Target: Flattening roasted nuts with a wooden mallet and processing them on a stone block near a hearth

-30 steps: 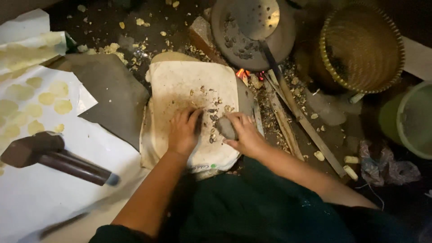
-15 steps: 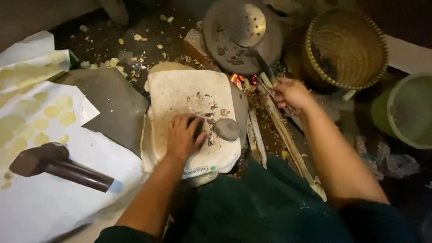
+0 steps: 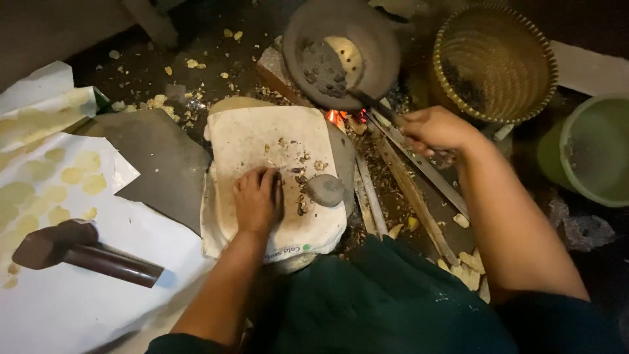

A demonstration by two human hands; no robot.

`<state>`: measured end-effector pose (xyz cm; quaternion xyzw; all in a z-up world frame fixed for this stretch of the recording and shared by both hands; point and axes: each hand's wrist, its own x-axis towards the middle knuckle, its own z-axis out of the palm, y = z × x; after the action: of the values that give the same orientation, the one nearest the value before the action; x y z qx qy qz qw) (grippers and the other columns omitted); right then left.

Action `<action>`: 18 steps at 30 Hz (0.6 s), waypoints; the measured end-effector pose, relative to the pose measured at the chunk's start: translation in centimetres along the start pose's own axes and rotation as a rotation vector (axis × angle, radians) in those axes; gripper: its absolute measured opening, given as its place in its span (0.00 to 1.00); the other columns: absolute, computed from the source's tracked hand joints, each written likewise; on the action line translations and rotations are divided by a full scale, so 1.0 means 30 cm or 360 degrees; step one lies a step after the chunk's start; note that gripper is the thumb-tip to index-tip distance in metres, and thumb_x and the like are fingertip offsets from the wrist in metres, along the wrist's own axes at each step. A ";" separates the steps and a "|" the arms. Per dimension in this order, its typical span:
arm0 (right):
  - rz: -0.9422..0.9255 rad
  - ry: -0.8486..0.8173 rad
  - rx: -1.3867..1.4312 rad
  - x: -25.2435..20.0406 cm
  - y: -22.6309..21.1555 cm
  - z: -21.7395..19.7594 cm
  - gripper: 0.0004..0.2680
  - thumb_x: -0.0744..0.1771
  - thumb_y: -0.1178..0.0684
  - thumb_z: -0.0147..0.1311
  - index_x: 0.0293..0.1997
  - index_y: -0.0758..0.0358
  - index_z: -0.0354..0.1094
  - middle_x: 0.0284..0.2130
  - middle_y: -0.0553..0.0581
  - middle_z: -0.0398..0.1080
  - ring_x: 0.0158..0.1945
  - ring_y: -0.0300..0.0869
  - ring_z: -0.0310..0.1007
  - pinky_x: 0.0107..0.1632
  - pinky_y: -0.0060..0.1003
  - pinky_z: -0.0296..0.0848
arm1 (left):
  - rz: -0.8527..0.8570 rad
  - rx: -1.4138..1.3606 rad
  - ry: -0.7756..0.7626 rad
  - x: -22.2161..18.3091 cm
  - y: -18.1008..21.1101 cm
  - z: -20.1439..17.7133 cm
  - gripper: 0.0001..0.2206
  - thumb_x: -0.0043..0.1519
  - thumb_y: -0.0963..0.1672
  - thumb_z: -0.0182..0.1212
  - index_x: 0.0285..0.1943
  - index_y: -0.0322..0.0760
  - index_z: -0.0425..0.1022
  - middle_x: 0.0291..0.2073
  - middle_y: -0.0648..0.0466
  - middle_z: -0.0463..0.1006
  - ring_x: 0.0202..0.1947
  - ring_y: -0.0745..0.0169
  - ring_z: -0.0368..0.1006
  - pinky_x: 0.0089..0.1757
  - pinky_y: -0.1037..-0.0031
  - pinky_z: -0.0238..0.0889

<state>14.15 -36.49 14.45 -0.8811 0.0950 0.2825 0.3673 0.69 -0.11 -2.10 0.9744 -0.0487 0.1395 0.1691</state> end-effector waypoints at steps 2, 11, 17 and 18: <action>-0.0034 -0.0107 0.0347 0.049 0.030 0.047 0.11 0.70 0.50 0.52 0.36 0.69 0.73 0.12 0.60 0.60 0.10 0.41 0.57 0.07 0.32 0.52 | -0.0005 0.0022 0.0034 -0.009 0.005 0.004 0.14 0.63 0.50 0.62 0.58 0.54 0.76 0.52 0.57 0.74 0.57 0.55 0.70 0.55 0.58 0.61; -0.0588 0.0812 -0.0555 -0.023 0.159 0.160 0.20 0.67 0.56 0.52 0.68 0.69 0.66 0.42 0.80 0.75 0.43 0.73 0.75 0.42 0.65 0.73 | 0.0015 0.0006 0.0222 -0.001 0.019 0.001 0.13 0.63 0.49 0.63 0.56 0.54 0.76 0.53 0.56 0.74 0.56 0.51 0.70 0.53 0.57 0.60; -0.0524 0.0906 -0.0694 0.040 0.210 0.094 0.21 0.67 0.55 0.52 0.71 0.66 0.64 0.43 0.76 0.76 0.46 0.67 0.76 0.48 0.59 0.74 | 0.0038 0.0018 0.0261 0.007 0.028 -0.018 0.12 0.62 0.49 0.64 0.54 0.52 0.77 0.53 0.54 0.74 0.55 0.49 0.71 0.52 0.57 0.61; -0.0459 0.0887 -0.0596 0.084 0.226 0.089 0.20 0.68 0.55 0.53 0.69 0.67 0.66 0.43 0.76 0.76 0.47 0.68 0.76 0.48 0.59 0.75 | 0.0033 -0.0015 0.0270 0.009 0.030 -0.022 0.13 0.61 0.49 0.65 0.54 0.52 0.77 0.53 0.53 0.74 0.55 0.49 0.71 0.52 0.57 0.61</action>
<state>12.55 -39.35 7.48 -0.9805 0.0129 -0.0106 0.1957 0.65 -0.74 -1.13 0.9577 -0.0451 0.2231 0.1758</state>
